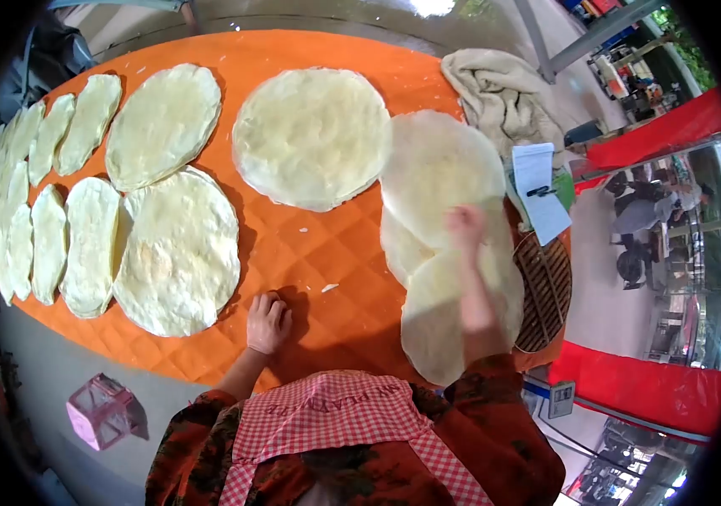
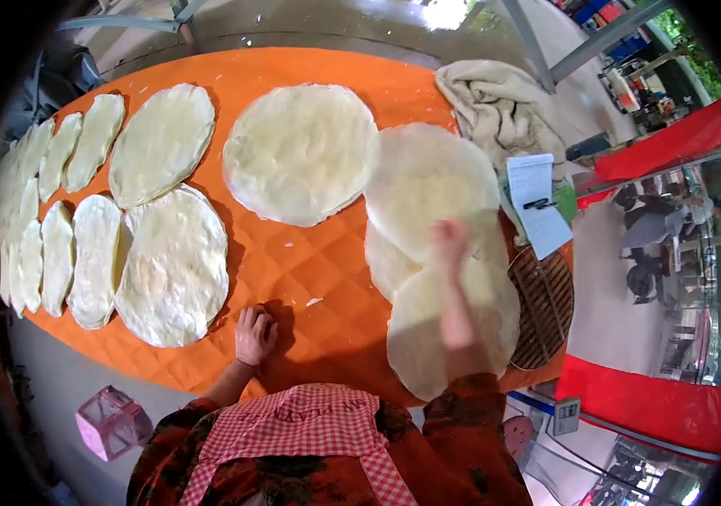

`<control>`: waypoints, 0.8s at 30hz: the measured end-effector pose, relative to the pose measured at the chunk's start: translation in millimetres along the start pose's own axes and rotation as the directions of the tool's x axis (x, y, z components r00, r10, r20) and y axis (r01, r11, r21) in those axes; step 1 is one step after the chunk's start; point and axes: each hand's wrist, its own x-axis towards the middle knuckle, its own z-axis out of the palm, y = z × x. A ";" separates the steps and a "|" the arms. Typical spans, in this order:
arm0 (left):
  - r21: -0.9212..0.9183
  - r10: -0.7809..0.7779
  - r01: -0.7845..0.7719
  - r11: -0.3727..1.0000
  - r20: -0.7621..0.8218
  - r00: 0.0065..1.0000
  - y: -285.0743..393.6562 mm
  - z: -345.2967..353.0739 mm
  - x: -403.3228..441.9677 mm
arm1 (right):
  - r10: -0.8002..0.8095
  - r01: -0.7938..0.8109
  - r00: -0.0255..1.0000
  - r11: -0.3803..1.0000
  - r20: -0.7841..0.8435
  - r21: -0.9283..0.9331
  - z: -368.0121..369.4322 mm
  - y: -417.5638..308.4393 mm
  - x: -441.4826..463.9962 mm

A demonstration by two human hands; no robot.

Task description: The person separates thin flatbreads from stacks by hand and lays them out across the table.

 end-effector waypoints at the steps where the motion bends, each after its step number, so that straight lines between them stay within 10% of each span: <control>1: 0.014 -0.008 0.008 1.000 0.016 1.000 0.8 -0.9 -0.9 | 0.351 -0.409 0.900 0.884 0.257 0.225 48.6 -21.1 -22.2; 5: 0.045 0.007 -0.008 0.999 0.030 1.000 3.4 0.0 4.4 | 0.511 -0.569 0.822 0.722 0.251 0.394 182.3 -67.0 -58.1; 14: -0.014 0.035 -0.035 0.999 -0.028 0.999 -0.1 -10.5 4.5 | 0.762 -0.792 0.590 0.480 0.268 0.378 225.3 -85.0 -16.3; 18: -0.068 0.090 -0.094 0.993 -0.060 0.994 -8.0 -13.9 -1.0 | 0.235 -0.241 0.971 0.933 0.054 0.268 253.3 -85.9 30.0; 22: -0.246 0.070 -0.082 0.966 -0.059 0.996 -16.0 -20.7 -7.1 | -0.190 0.210 0.964 0.973 0.185 -0.094 274.5 -257.2 53.1; 24: -0.635 -0.133 0.157 0.756 0.085 0.987 -31.0 -30.4 -7.6 | -0.315 0.419 0.886 0.858 0.339 -0.296 278.3 -375.3 -4.9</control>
